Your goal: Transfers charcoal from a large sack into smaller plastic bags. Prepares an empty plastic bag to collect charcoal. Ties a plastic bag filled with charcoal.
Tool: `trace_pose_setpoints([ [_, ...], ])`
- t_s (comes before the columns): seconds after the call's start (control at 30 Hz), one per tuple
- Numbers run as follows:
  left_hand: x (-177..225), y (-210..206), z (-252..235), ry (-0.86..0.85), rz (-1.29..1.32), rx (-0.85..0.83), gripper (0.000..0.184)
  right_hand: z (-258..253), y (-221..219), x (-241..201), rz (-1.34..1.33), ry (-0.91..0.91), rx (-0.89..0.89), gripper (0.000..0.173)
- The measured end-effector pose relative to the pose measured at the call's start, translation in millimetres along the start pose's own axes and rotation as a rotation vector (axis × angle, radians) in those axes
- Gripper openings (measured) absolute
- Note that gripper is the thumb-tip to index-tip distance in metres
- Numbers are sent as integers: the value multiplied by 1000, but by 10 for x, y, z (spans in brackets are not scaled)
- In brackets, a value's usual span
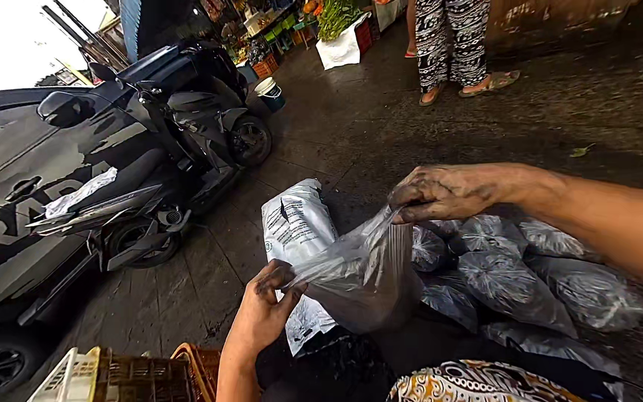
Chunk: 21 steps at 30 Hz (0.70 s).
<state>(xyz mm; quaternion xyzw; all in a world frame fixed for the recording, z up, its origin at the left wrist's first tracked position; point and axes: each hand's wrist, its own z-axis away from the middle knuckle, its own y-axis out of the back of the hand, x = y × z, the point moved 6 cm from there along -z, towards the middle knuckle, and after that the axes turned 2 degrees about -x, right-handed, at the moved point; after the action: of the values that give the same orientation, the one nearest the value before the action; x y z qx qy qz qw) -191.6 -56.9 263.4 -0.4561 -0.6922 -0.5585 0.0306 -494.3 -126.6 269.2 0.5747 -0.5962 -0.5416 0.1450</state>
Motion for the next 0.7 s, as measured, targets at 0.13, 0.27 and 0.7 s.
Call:
trace_pose_setpoints([
  [0.13, 191, -7, 22, -44, 82, 90, 16, 120, 208, -238, 15, 104, 178, 25],
  [0.27, -87, -470, 267, 95, 114, 26, 17, 432, -319, 96, -98, -139, -77, 26],
  [0.7, 284, -400, 173, -48, 95, 50, 19, 667, -450, 354, -545, -401, 60, 116],
])
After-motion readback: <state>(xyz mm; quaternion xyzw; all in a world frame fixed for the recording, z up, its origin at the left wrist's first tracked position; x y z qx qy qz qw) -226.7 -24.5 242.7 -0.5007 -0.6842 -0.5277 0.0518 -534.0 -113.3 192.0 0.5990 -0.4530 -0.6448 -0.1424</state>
